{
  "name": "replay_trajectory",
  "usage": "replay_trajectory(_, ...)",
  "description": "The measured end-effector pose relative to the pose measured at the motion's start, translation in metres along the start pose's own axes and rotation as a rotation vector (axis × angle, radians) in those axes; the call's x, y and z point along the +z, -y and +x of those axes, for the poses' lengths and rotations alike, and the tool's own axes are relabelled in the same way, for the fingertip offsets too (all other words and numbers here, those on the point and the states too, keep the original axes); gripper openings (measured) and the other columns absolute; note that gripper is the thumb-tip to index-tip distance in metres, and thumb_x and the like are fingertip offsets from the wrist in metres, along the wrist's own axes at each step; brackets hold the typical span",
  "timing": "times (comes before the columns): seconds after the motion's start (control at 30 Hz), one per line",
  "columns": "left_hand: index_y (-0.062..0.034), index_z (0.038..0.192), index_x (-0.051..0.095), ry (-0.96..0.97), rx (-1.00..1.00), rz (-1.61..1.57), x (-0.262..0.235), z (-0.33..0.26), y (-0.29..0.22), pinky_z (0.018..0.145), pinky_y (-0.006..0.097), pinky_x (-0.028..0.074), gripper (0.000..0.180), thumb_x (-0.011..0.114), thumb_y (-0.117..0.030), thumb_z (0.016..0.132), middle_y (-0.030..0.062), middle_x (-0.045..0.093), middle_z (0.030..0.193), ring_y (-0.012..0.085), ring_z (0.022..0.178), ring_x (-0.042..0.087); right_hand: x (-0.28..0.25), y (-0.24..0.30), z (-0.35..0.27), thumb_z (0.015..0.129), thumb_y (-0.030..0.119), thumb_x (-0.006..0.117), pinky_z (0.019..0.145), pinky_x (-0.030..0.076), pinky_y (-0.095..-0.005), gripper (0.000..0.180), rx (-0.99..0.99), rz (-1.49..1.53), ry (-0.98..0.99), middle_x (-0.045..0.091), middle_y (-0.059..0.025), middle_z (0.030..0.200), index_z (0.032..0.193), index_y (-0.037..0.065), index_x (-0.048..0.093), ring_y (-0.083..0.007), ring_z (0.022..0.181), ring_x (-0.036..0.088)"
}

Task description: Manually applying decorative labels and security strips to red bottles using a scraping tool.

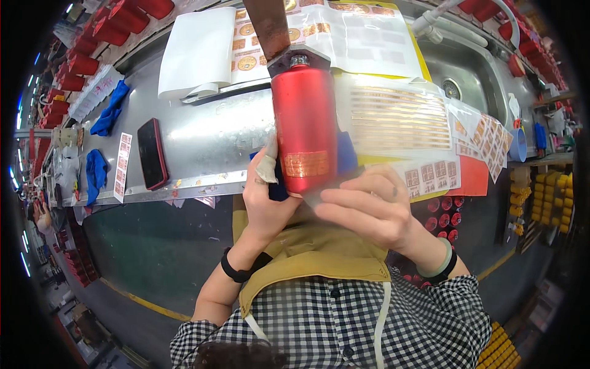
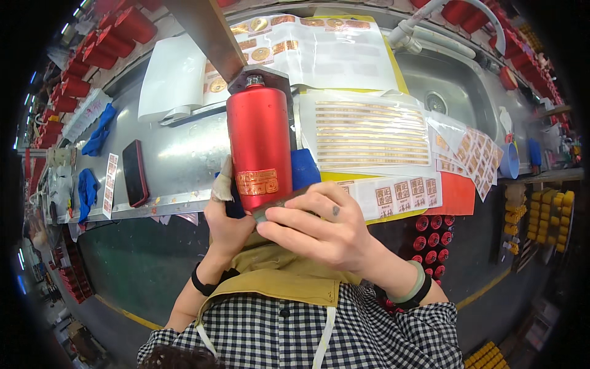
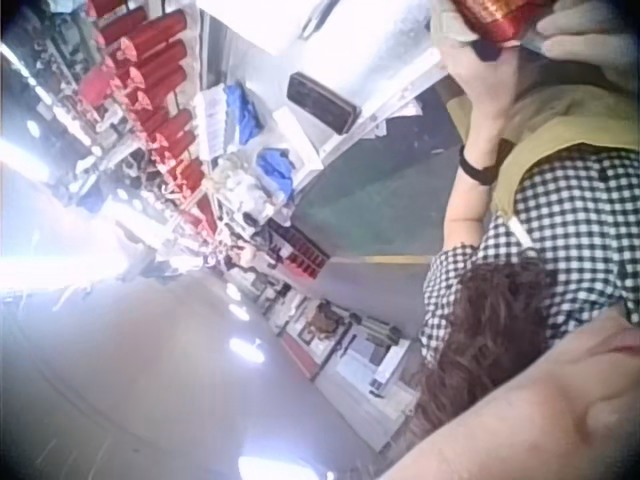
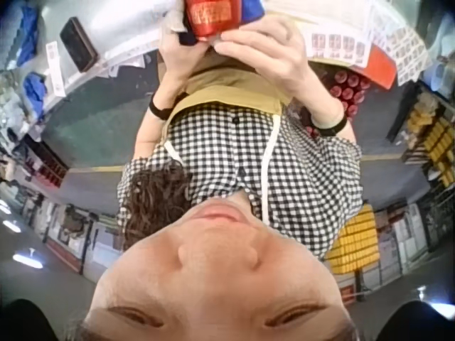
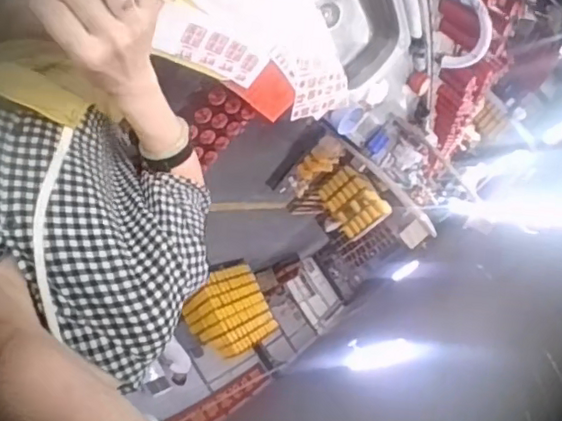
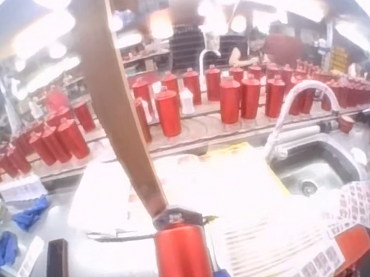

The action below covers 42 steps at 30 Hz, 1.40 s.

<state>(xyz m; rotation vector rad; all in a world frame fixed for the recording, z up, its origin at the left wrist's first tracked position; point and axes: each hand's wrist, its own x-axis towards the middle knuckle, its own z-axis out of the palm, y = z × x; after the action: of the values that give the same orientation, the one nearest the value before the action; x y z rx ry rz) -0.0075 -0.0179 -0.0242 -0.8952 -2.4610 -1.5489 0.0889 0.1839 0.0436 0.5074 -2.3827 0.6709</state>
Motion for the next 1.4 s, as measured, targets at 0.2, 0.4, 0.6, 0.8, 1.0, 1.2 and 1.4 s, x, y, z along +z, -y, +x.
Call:
replay_trajectory(0.2, 0.0026, 0.141, 0.062, 0.035, 0.153, 0.102, -0.008, 0.011, -0.007, 0.113, 0.048, 0.044, 0.082, 0.094, -0.012, 0.067, 0.0196, 0.066, 0.139, 0.0352, 0.130, 0.061, 0.004, -0.006, 0.009, 0.072, 0.011, 0.075, 0.079, 0.053, -0.0347, 0.030, 0.049, -0.001, -0.046, 0.075, 0.0008, 0.106, 0.101, 0.012, 0.078, -0.0156, 0.090, 0.065)
replay_trajectory(0.4, 0.0040, 0.148, 0.052, 0.023, -0.154, -0.110, 0.003, 0.015, -0.012, 0.114, 0.045, 0.043, 0.095, 0.097, -0.021, 0.068, 0.0200, 0.062, 0.143, 0.0375, 0.133, 0.058, 0.006, -0.021, 0.034, 0.079, 0.007, 0.073, 0.071, 0.047, -0.0355, 0.032, 0.243, 0.052, -0.018, 0.072, -0.0022, 0.093, 0.110, 0.010, 0.075, -0.0234, 0.076, 0.059)
replay_trajectory(0.6, 0.0036, 0.150, 0.049, 0.072, -0.052, -0.026, -0.004, 0.015, -0.016, 0.113, 0.045, 0.044, 0.098, 0.097, -0.022, 0.069, 0.0202, 0.056, 0.150, 0.0366, 0.132, 0.058, 0.005, -0.021, 0.019, 0.078, 0.017, 0.072, 0.077, 0.046, -0.0324, 0.030, -0.068, -0.115, -0.061, 0.068, 0.0030, 0.097, 0.108, 0.019, 0.077, -0.0158, 0.080, 0.060)
replay_trajectory(0.8, 0.0037, 0.151, 0.048, 0.086, -0.166, -0.112, 0.000, 0.006, -0.013, 0.113, 0.045, 0.043, 0.112, 0.102, -0.036, 0.061, 0.0234, 0.058, 0.147, 0.0382, 0.132, 0.057, 0.006, -0.036, 0.046, 0.077, 0.019, 0.071, 0.070, 0.041, -0.0346, 0.031, 0.071, -0.279, -0.026, 0.067, 0.0040, 0.096, 0.108, 0.015, 0.075, -0.0169, 0.074, 0.053)
replay_trajectory(1.0, 0.0058, 0.156, 0.042, 0.067, -0.015, 0.088, 0.006, 0.001, -0.001, 0.114, 0.049, 0.040, 0.115, 0.100, -0.031, 0.063, 0.0203, 0.062, 0.143, 0.0379, 0.120, 0.062, 0.008, -0.008, 0.029, 0.074, 0.018, 0.075, 0.072, 0.042, -0.0346, 0.036, -0.158, -0.039, 0.070, 0.067, 0.0043, 0.096, 0.110, 0.015, 0.075, -0.0174, 0.075, 0.051)
replay_trajectory(1.2, 0.0038, 0.156, 0.043, 0.017, 0.042, 0.047, 0.007, 0.017, -0.022, 0.111, 0.047, 0.043, 0.110, 0.099, -0.027, 0.066, 0.0203, 0.057, 0.146, 0.0399, 0.125, 0.058, -0.020, -0.049, 0.061, 0.078, 0.010, 0.073, 0.078, 0.041, -0.0358, 0.034, 0.052, -0.345, -0.109, 0.071, 0.0028, 0.094, 0.112, 0.014, 0.078, -0.0183, 0.078, 0.053)
replay_trajectory(1.4, -0.0181, 0.137, 0.067, 0.034, 0.259, 0.276, -0.001, 0.015, -0.022, 0.107, 0.055, 0.045, 0.078, 0.096, -0.020, 0.064, 0.0253, 0.045, 0.155, 0.0473, 0.132, 0.051, -0.019, -0.051, 0.057, 0.080, 0.003, 0.069, 0.080, 0.044, -0.0357, 0.035, 0.176, -0.185, -0.164, 0.072, 0.0019, 0.101, 0.112, 0.015, 0.079, -0.0198, 0.082, 0.058)
